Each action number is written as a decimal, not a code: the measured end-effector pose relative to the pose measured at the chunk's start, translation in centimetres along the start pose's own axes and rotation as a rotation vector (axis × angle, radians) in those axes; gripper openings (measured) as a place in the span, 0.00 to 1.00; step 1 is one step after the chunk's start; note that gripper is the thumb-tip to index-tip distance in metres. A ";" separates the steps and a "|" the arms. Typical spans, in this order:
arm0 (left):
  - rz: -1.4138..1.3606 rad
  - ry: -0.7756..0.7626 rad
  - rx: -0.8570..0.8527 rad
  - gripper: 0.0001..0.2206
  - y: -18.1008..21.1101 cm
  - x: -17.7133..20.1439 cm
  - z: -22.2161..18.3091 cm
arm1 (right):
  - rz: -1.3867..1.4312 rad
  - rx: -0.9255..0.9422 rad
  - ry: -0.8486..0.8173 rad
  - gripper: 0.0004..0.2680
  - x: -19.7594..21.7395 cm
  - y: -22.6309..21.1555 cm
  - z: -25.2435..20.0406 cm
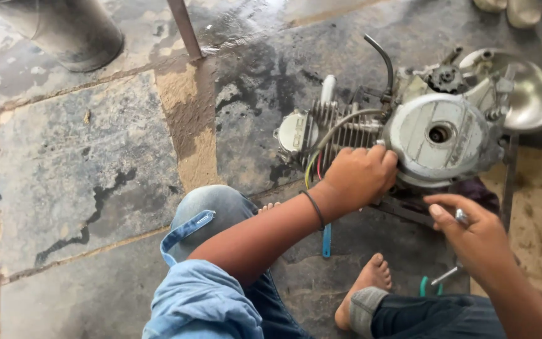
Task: Repair or assemble a motorcycle engine by manipulating bolts and components with tools.
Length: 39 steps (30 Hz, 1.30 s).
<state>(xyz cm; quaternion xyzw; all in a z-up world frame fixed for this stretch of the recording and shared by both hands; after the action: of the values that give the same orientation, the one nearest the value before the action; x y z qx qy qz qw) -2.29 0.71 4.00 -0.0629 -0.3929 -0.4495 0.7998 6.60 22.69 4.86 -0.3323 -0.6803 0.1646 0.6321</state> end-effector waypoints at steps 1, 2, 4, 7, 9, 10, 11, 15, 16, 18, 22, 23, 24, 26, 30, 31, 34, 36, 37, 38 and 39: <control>-0.013 -0.018 -0.009 0.09 0.1 -0.6 -0.2 | 0.010 -0.022 0.003 0.10 -0.1 -0.4 -0.3; -0.051 -0.023 0.026 0.08 0.2 -1.5 -0.1 | 0.022 -0.008 -0.004 0.10 0.2 -0.8 -0.5; -0.082 -0.025 0.070 0.07 0.4 -1.9 -0.1 | 0.032 0.013 -0.018 0.10 0.6 -1.4 -0.7; 0.011 -0.066 0.049 0.05 0.5 -1.2 -0.1 | -0.024 -0.035 -0.020 0.10 0.7 -1.5 -1.0; 0.054 -0.094 0.038 0.04 0.7 -1.0 -0.1 | -0.009 0.019 0.013 0.10 0.8 -1.7 -1.1; 0.061 -0.093 0.044 0.04 0.8 -1.1 -0.2 | -0.009 0.025 0.007 0.10 0.7 -1.3 -1.0; 0.093 -0.079 0.018 0.04 0.9 -1.2 -0.3 | -0.030 0.012 0.010 0.10 0.7 -0.8 -0.8; 0.135 -0.044 -0.012 0.04 1.3 -0.9 -0.4 | -0.070 -0.011 0.014 0.10 0.3 -0.7 -0.8; 0.136 -0.046 -0.010 0.04 1.2 -0.9 -0.5 | -0.069 -0.010 0.011 0.10 0.2 -0.9 -0.8; 0.116 -0.029 -0.009 0.05 1.2 -1.0 -0.6 | -0.083 -0.046 -0.002 0.10 0.0 -1.1 -0.8; 0.143 -0.045 -0.006 0.05 1.5 -1.0 -0.4 | -0.050 0.019 0.002 0.10 -0.2 -0.7 -0.5; 0.147 -0.050 0.000 0.05 1.5 -0.9 -0.4 | -0.050 0.016 0.000 0.10 -0.2 -0.5 -0.5; 0.154 -0.057 0.007 0.05 1.5 -0.8 -0.4 | -0.049 0.013 -0.004 0.11 -0.2 -0.3 -0.4; 0.161 -0.047 0.013 0.05 1.6 -0.8 -0.4 | -0.082 -0.008 -0.009 0.11 -0.1 -0.6 -0.5; 0.172 -0.033 0.022 0.05 1.7 -1.0 -0.3 | -0.079 -0.007 -0.006 0.11 0.2 -0.9 -0.7; 0.175 -0.035 0.023 0.05 1.7 -1.1 -0.3 | -0.077 -0.005 -0.008 0.11 0.2 -1.0 -0.8; 0.168 -0.017 0.023 0.05 1.7 -1.3 -0.1 | -0.113 -0.051 -0.012 0.11 0.3 -1.2 -0.9; 0.140 -0.015 0.051 0.05 1.4 -1.4 -0.1 | -0.148 -0.017 0.000 0.11 0.3 -1.2 -0.9; 0.148 -0.015 0.051 0.05 1.2 -1.1 -0.1 | -0.144 -0.010 -0.002 0.11 0.3 -1.1 -0.9; 0.136 -0.024 0.041 0.05 1.2 -0.9 -0.1 | -0.135 -0.006 0.000 0.11 0.4 -1.0 -1.0; 0.123 -0.034 0.032 0.05 1.1 -0.8 0.0 | -0.126 -0.001 0.002 0.11 0.5 -0.8 -1.0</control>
<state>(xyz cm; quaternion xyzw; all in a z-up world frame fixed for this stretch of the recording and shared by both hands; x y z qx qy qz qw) -1.62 1.86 3.75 -0.0819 -0.4087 -0.3919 0.8202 7.37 22.24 5.89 -0.2893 -0.6992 0.1239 0.6419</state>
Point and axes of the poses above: each hand's wrist, its own z-axis towards the middle knuckle, its own x-axis out of the back of the hand, y = z × x, the point moved 3 cm from there along z, towards the middle knuckle, and after that the axes turned 6 degrees about -z, right-handed, at the moved point
